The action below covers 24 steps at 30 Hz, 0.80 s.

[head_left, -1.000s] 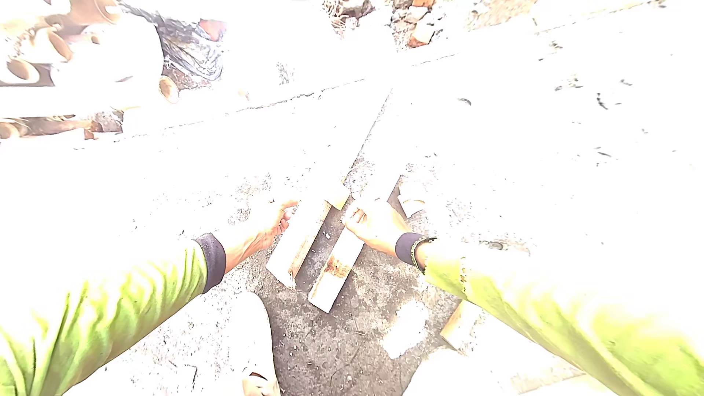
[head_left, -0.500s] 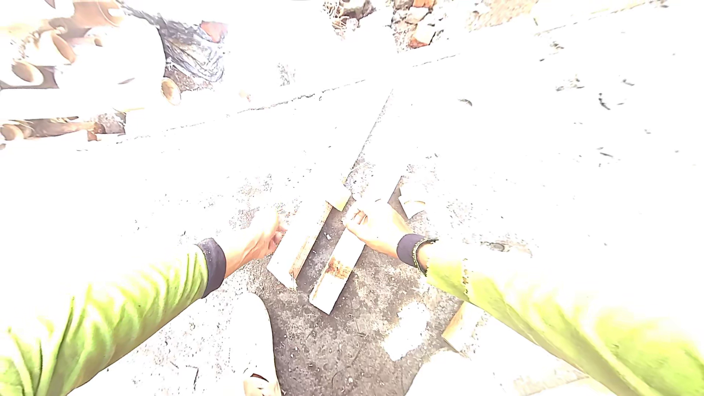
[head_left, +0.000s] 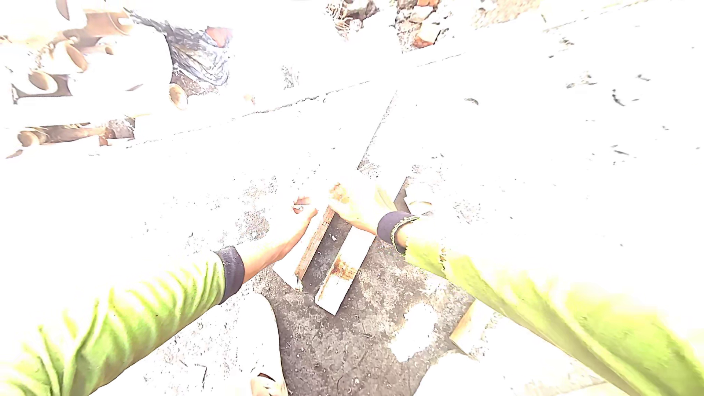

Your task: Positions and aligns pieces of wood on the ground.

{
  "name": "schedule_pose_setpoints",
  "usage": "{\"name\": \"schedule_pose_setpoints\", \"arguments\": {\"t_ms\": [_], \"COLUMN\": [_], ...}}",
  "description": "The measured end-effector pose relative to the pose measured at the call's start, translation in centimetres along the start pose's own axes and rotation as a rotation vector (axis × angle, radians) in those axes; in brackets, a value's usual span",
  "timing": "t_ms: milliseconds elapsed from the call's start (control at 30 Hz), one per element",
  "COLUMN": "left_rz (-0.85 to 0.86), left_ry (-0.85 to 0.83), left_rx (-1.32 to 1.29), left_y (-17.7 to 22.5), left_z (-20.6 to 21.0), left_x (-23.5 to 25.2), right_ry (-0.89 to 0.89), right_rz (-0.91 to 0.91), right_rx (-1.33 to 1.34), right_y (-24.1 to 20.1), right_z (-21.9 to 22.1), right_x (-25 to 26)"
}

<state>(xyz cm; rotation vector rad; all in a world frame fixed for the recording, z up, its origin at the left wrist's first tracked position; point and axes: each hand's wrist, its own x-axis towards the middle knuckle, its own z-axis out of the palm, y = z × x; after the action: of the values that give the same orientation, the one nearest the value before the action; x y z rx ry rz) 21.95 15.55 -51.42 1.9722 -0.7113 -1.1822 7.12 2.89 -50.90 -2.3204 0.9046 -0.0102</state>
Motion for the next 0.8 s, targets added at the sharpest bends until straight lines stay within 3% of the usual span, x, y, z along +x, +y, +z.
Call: {"name": "schedule_pose_setpoints", "arguments": {"t_ms": [433,800], "left_rz": [-0.011,-0.032], "left_ry": [-0.014,0.025], "left_rx": [-0.088,-0.072], "left_y": [0.3,0.7], "left_z": [-0.6,-0.2], "left_x": [0.1,-0.1], "right_ry": [-0.023,0.113], "right_rz": [-0.032,0.019], "right_rx": [-0.048,-0.054], "right_y": [-1.0,-1.5], "right_z": [1.6,1.9], "right_x": [-0.3,0.0]}}
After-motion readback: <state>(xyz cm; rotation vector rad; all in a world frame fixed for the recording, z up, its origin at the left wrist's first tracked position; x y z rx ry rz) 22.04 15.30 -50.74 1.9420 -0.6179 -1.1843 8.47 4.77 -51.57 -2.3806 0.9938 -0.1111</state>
